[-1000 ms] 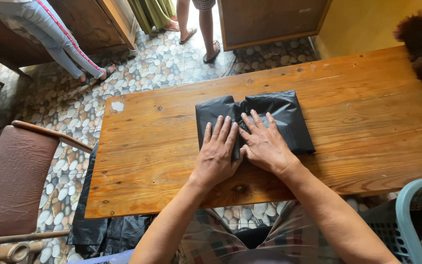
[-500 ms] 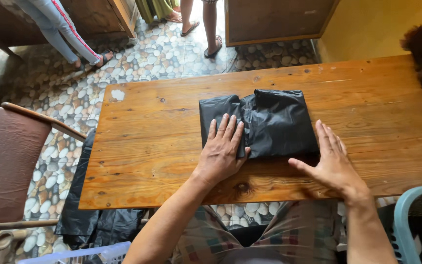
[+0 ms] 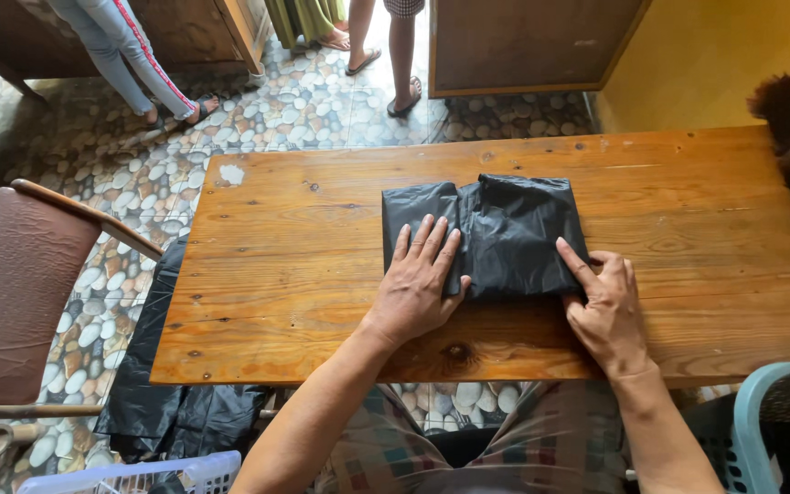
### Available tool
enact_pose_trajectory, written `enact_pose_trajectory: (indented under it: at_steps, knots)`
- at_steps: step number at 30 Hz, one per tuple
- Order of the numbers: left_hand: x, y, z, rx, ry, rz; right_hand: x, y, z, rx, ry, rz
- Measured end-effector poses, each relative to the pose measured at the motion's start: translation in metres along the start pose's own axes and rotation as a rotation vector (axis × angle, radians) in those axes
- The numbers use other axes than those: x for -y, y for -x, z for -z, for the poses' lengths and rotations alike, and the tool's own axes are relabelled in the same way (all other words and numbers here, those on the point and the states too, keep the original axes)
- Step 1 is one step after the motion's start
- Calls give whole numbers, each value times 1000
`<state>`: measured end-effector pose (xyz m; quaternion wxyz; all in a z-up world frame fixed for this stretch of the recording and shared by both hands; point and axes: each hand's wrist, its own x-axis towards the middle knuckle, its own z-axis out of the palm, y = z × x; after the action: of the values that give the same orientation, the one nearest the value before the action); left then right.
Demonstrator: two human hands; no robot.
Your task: The person uses a feather duster to brush a large black plastic sheet on a wooden table. They then fold the sheet multiple times into a compact rectangular bundle, smoothing it with their hands.
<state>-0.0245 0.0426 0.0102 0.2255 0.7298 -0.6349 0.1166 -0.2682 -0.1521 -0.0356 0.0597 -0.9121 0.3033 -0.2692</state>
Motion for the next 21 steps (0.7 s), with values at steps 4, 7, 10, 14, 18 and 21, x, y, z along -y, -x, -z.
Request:
enact_pose_trajectory:
  at_steps: [4,7,10,14,18,21]
  knots:
    - [1,0,4,-32,45,9,7,1,-6,-58,32,43]
    - [0,0,6,-52,49,5,10,2,-12,-85,82,70]
    - [-2,0,6,-62,34,-3,10,2,-15,-100,119,88]
    - [-2,1,-3,-33,-6,-4,8,5,-17,-71,163,80]
    - [-4,0,-6,48,-41,7,23,-7,19,48,97,71]
    - [-5,-2,-3,108,-54,15,45,-29,44,342,-62,-6]
